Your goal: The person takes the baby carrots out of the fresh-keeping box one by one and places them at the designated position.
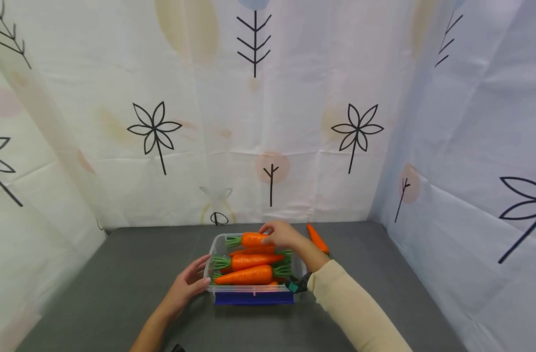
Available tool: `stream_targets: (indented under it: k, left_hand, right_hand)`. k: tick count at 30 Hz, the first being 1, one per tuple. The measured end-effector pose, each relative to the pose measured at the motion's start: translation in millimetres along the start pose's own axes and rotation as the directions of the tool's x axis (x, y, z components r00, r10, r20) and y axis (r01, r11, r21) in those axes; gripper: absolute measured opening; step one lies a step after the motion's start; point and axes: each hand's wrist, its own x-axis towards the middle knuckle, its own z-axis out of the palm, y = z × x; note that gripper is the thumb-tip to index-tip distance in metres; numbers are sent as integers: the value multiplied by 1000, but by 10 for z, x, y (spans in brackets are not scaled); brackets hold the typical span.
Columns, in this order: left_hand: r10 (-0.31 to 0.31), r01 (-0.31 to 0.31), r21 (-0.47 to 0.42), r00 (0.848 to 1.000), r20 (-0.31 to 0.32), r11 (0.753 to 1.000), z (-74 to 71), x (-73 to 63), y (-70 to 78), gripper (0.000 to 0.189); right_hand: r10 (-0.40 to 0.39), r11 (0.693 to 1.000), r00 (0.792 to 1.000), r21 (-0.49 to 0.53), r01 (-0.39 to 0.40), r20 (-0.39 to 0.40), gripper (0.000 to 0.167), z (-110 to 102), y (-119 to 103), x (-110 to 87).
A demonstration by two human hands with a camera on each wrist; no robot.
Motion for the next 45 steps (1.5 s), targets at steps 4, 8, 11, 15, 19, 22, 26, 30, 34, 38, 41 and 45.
stream_targets:
  k: [4, 8, 11, 15, 19, 22, 26, 30, 34, 38, 41, 45]
  left_hand:
    - [-6, 6, 13, 1000, 6, 1000, -14, 3, -2, 57]
    - [-7, 7, 18, 1000, 0, 1000, -14, 3, 1, 57]
    - [-5, 5, 20, 1000, -3, 1000, -13, 6, -8, 57]
    - [4, -4, 19, 1000, -5, 1000, -9, 6, -21, 58]
    - [1, -1, 15, 1000, -7, 1000, -9, -7, -13, 59]
    - [-3, 3, 14, 1000, -10, 1000, -10, -11, -2, 59]
    - [-11, 11, 19, 1000, -16, 1000, -4, -9, 12, 59]
    - [-7, 7, 21, 1000, -13, 1000, 10, -8, 18, 59]
    - [-14, 14, 21, 1000, -19, 1000, 21, -12, 5, 58]
    - [-14, 14, 19, 1000, -27, 1000, 21, -14, -11, 58]
    - [-3, 4, 23, 1000, -22, 1000, 20, -14, 0, 58]
    - [0, 0, 25, 1000, -10, 1000, 20, -12, 24, 58]
  right_hand:
    - [-13, 1000, 1000, 10, 13, -16, 30, -97, 23, -50]
    - [-6, 1000, 999, 19, 7, -44, 30, -187, 42, -116]
    - [-3, 999, 997, 34, 6, -76, 30, -249, 83, -166]
    - [-14, 998, 991, 54, 21, -130, 32, -318, 185, -249]
    - [-34, 996, 979, 71, 49, -202, 34, -355, 318, -344]
    - [-44, 994, 964, 82, 68, -262, 35, -368, 403, -430]
    - [-28, 994, 933, 91, 65, -358, 37, -357, 502, -530]
    - [32, 996, 884, 86, 10, -466, 39, -323, 625, -588]
    - [67, 996, 843, 79, -29, -533, 40, -291, 803, -622]
    - [110, 994, 797, 89, -70, -594, 40, -276, 979, -637]
    - [160, 987, 755, 116, -112, -635, 39, -267, 1100, -640]
    - [229, 973, 702, 159, -166, -674, 39, -252, 1234, -634]
